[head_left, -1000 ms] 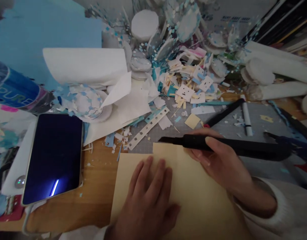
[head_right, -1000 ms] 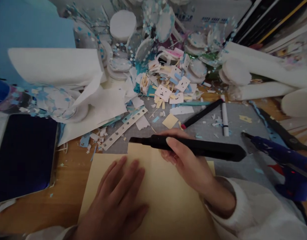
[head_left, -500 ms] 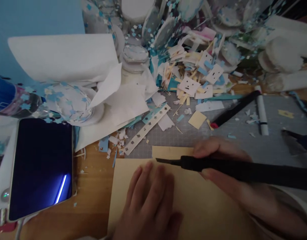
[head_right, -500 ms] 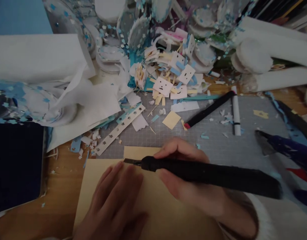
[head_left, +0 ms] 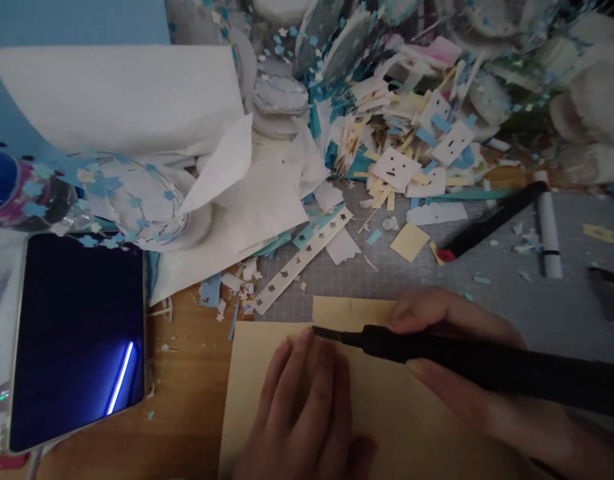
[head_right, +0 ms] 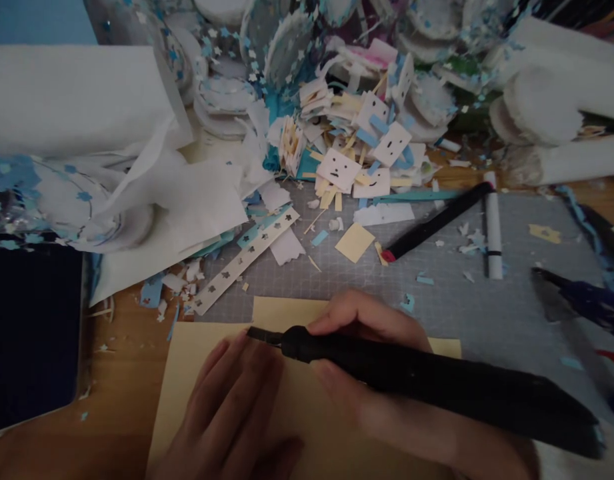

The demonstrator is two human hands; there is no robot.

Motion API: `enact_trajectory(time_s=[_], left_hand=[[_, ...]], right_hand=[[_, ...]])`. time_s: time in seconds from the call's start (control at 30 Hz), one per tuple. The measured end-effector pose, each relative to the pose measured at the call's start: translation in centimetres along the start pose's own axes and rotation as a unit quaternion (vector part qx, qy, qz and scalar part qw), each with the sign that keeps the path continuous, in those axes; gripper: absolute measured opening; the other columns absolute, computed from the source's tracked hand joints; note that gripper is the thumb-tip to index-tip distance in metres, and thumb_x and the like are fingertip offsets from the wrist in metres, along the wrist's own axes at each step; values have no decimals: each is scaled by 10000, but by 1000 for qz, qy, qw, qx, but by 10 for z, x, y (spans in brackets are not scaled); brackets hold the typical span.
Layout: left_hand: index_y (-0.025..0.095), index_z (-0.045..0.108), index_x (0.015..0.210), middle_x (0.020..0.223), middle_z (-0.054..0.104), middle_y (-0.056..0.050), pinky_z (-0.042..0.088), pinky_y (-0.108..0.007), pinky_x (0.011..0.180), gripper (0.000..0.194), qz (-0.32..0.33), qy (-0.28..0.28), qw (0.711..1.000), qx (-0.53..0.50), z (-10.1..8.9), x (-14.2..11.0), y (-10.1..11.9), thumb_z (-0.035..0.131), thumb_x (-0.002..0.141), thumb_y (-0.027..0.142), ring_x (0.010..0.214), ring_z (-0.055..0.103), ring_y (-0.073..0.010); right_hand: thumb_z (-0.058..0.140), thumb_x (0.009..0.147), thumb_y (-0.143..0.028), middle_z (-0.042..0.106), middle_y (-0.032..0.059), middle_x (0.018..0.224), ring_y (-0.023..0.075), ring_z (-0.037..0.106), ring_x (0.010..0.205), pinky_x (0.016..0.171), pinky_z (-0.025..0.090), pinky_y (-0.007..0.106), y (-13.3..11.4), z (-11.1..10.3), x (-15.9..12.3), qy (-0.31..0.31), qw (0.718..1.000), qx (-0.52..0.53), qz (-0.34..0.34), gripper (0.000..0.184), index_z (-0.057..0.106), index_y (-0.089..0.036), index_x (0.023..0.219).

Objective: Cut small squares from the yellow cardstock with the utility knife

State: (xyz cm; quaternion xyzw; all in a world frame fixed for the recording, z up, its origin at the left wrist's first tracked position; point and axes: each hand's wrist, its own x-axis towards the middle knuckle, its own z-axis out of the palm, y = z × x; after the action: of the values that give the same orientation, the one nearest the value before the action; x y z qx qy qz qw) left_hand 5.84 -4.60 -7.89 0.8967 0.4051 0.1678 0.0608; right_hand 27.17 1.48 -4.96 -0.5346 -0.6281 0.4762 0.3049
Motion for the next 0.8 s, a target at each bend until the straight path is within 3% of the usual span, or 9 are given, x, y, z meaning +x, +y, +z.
enact_trajectory(time_s=[0.27, 0.63, 0.8], left_hand=[[42, 559, 1233, 1279, 555, -150, 465, -525, 988, 474, -15, -5, 1000, 0, 0, 0, 3, 572, 854, 327, 1258, 432, -422], [32, 566, 1199, 1267, 562, -175, 484, -495, 972, 482, -12, -4, 1000, -1, -2, 1, 0, 563, 870, 384, 1249, 456, -401], [30, 561, 1201, 1269, 554, -175, 463, -496, 985, 489, -22, -2, 1000, -7, -2, 2, 0, 568, 868, 388, 1251, 447, -401]], right_hand=[[603, 815, -304, 642, -3, 768, 180, 639, 648, 381, 411, 214, -3, 3, -4, 2, 1000, 15, 25, 72, 570, -312, 878], [618, 765, -326, 632, -25, 586, 120, 528, 421, 326, 402, 195, -17, -6, 11, -9, 998, -58, 37, 82, 601, -255, 728], [623, 771, -328, 682, -4, 669, 170, 627, 531, 322, 391, 206, -15, -7, 9, -12, 998, -56, 36, 60, 613, -270, 766]])
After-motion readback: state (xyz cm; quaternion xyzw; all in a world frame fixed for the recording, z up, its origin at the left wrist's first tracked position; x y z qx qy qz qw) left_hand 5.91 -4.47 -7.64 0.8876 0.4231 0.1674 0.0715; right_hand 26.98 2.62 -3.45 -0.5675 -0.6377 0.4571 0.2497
